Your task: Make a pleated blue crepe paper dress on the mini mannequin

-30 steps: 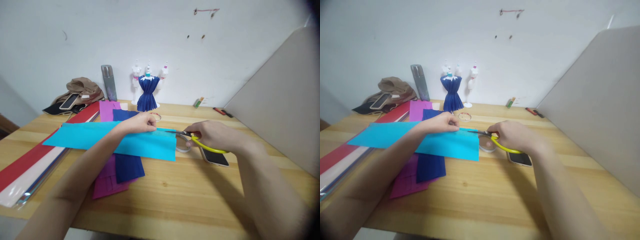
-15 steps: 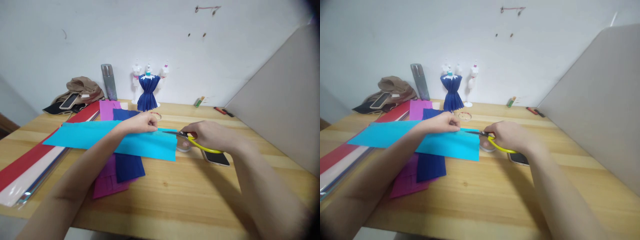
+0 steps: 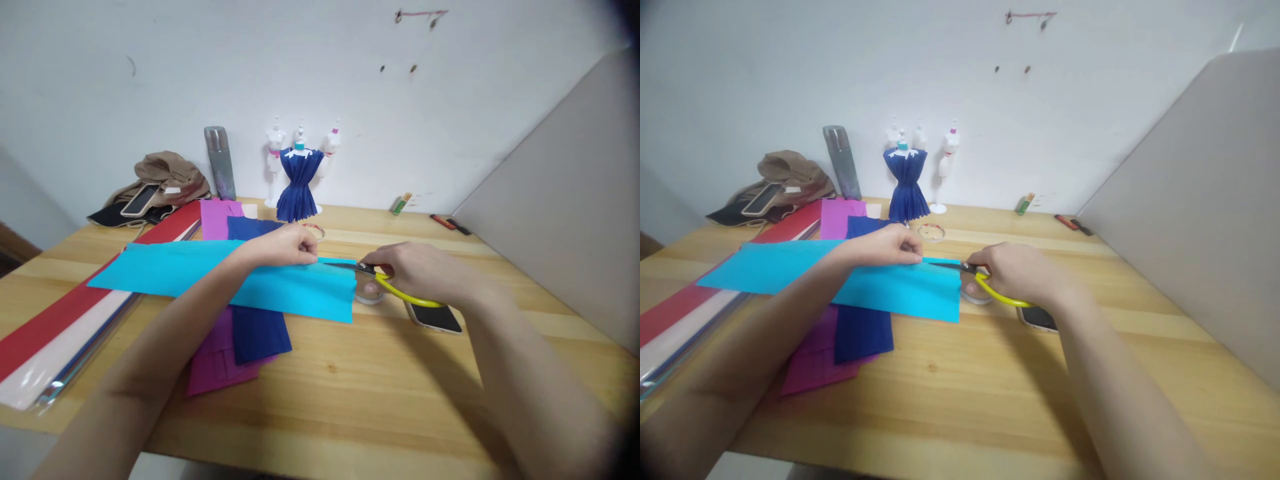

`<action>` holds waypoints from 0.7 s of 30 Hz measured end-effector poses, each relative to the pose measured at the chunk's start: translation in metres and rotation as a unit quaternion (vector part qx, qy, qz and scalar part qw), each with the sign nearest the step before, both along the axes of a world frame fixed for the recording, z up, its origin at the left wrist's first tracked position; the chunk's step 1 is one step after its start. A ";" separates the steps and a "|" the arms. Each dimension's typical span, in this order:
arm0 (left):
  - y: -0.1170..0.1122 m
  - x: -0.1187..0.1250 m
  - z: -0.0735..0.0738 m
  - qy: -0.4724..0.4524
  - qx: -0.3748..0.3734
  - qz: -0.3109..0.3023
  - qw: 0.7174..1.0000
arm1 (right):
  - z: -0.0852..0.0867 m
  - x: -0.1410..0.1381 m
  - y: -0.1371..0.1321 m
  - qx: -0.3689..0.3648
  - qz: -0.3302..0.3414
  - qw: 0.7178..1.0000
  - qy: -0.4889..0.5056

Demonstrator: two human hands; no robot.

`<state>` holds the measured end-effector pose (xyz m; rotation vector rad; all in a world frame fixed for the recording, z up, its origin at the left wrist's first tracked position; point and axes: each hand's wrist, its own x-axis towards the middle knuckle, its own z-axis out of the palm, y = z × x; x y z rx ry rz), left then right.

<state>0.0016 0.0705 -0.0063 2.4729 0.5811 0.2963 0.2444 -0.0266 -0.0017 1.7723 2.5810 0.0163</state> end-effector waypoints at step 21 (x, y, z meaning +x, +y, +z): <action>0.001 0.000 -0.001 0.006 0.007 -0.003 1.000 | 0.000 -0.002 0.001 0.009 0.009 1.000 -0.029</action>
